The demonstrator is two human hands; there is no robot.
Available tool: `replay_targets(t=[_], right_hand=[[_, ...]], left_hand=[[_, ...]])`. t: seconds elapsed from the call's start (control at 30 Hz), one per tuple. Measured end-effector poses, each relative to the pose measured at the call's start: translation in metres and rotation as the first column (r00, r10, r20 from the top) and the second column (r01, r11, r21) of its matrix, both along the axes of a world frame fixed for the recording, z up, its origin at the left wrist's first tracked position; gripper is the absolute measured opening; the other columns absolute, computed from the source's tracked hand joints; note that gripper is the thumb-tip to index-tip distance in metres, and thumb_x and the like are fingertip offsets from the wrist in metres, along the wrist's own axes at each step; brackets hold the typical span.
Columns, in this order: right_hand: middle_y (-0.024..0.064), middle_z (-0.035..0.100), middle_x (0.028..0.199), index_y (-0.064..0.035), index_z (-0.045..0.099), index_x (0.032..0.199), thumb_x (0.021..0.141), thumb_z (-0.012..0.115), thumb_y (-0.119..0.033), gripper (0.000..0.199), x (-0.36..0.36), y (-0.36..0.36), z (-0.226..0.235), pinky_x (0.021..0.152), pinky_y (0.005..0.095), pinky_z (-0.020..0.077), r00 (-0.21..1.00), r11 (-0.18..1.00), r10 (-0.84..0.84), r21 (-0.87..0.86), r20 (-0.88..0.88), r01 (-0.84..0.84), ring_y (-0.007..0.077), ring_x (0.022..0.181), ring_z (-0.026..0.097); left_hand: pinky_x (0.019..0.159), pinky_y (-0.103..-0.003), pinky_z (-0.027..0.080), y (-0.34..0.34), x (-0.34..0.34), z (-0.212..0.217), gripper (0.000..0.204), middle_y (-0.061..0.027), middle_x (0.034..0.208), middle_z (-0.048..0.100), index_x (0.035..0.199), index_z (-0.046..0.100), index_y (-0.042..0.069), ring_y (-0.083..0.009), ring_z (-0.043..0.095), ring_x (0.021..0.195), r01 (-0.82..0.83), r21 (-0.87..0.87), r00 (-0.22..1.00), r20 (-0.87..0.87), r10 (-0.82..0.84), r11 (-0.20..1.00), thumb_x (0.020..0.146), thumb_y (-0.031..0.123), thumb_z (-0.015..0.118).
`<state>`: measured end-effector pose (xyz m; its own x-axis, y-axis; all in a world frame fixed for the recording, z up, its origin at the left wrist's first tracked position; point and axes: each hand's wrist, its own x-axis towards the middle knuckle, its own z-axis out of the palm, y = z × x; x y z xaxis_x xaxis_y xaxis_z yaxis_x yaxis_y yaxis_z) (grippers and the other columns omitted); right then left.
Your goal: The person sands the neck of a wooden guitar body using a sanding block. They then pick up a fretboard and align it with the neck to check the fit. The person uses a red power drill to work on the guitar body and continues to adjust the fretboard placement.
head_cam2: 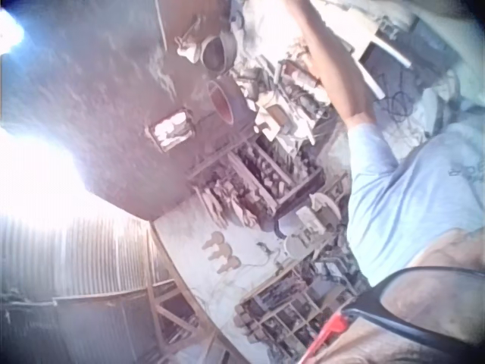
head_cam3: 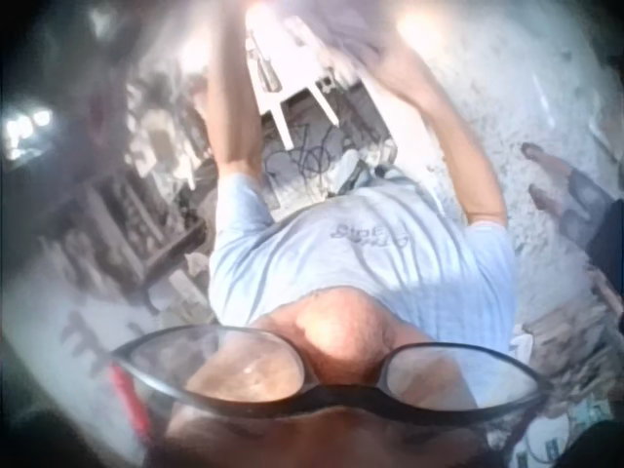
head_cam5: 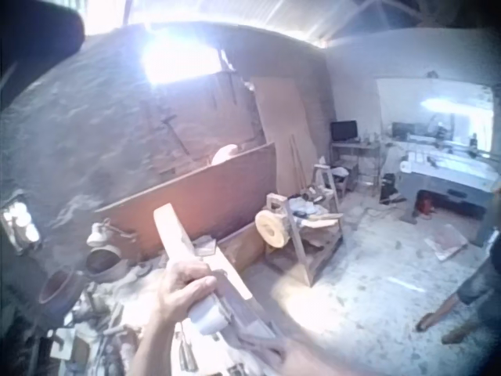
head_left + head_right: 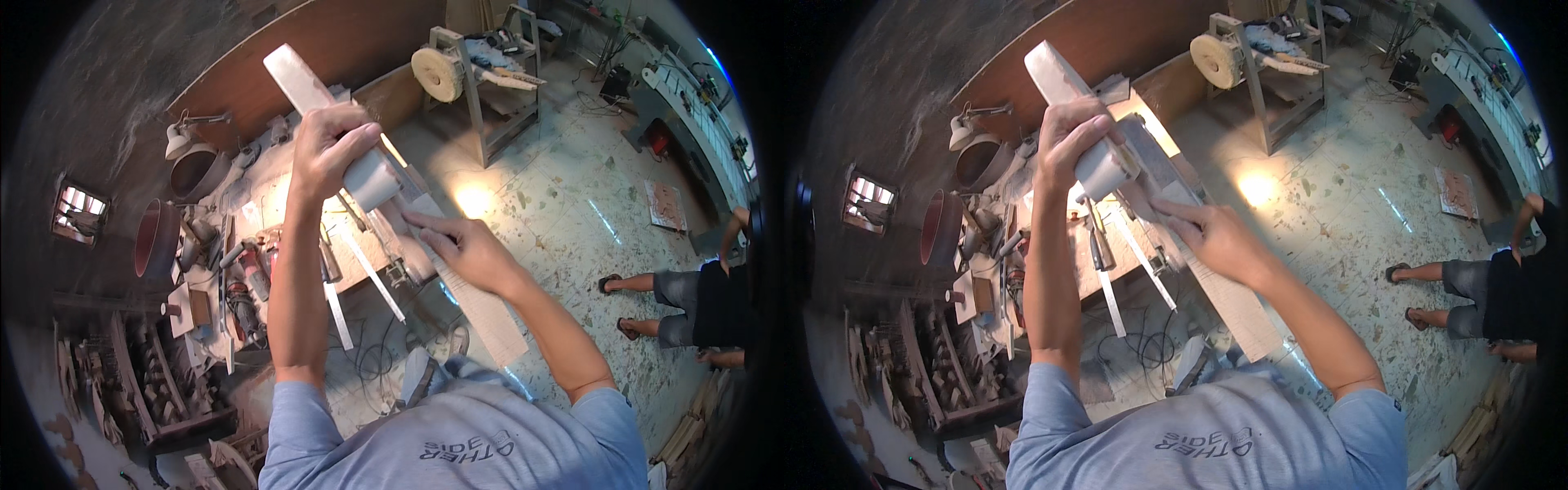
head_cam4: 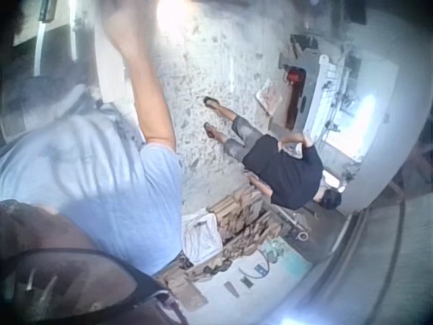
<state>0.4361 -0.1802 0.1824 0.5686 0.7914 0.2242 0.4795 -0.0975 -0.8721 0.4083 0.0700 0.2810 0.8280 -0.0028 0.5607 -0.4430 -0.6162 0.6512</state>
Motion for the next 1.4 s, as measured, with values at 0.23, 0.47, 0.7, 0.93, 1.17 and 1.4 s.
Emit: replay_targets(t=[0.23,0.47,0.7,0.93,1.17,1.4], right_hand=[[0.0171,0.073,0.127,-0.0106,0.067,0.137,0.106,0.059,-0.023,0.035,0.008,0.009,0.006,0.097,0.0352,0.054,0.999,0.987,0.017,-0.157,-0.031,-0.022,0.0276,0.111,0.072],[0.0181,0.072,0.127,-0.0157,0.066,0.14,0.106,0.059,-0.024,0.035,0.024,0.025,0.014,0.096,0.0356,0.0539,0.998,0.969,-0.013,-0.246,-0.067,-0.004,0.0271,0.109,0.073],[0.0188,0.074,0.12,-0.0172,0.067,0.139,0.105,0.061,-0.024,0.035,0.025,0.027,0.012,0.093,0.0373,0.0551,1.0,0.975,0.007,-0.222,-0.008,-0.008,0.0283,0.105,0.074],[0.0227,0.074,0.112,-0.0151,0.071,0.133,0.104,0.061,-0.025,0.033,0.02,0.018,-0.003,0.091,0.0412,0.0554,1.0,0.997,0.027,-0.074,0.015,-0.026,0.0354,0.1,0.073],[0.0267,0.073,0.104,-0.0226,0.072,0.131,0.102,0.062,-0.029,0.032,0.018,0.011,-0.004,0.089,0.0464,0.0566,0.998,0.997,0.018,-0.078,0.058,-0.014,0.0407,0.098,0.073],[0.0247,0.074,0.108,-0.0238,0.071,0.134,0.102,0.062,-0.029,0.033,0.011,0.004,-0.002,0.093,0.0443,0.0556,0.999,0.999,0.033,-0.009,0.018,-0.033,0.041,0.102,0.072]], left_hand=[[0.066,-0.031,0.042,-0.001,-0.006,0.004,0.041,-0.0089,0.069,0.065,0.075,0.074,-0.003,-0.0158,0.058,0.069,-0.024,-0.024,0.996,-0.086,0.022,0.999,0.086,0.035,0.064],[0.059,-0.032,0.04,-0.005,0.004,0.004,0.038,-0.0082,0.064,0.062,0.074,0.073,-0.003,-0.0152,0.056,0.064,0.01,-0.061,0.999,-0.052,-0.014,0.998,0.082,0.033,0.069],[0.058,-0.032,0.041,-0.003,0.003,0.003,0.034,-0.0079,0.064,0.062,0.074,0.072,-0.004,-0.015,0.056,0.062,0.01,-0.084,0.997,-0.074,-0.016,0.996,0.081,0.029,0.07],[0.058,-0.032,0.041,-0.007,-0.003,0.007,0.035,-0.0079,0.063,0.061,0.074,0.074,-0.004,-0.0144,0.056,0.062,0.0,-0.064,0.998,-0.059,-0.004,0.998,0.081,0.03,0.069],[0.061,-0.031,0.041,0.001,-0.003,0.002,0.039,-0.0083,0.067,0.064,0.075,0.073,-0.003,-0.0153,0.057,0.065,-0.008,-0.043,0.999,-0.032,0.007,0.999,0.083,0.034,0.067],[0.067,-0.032,0.043,-0.002,-0.004,-0.001,0.042,-0.0098,0.07,0.067,0.075,0.075,-0.003,-0.0168,0.059,0.07,0.004,-0.024,0.998,-0.066,-0.006,1.0,0.083,0.036,0.065]])
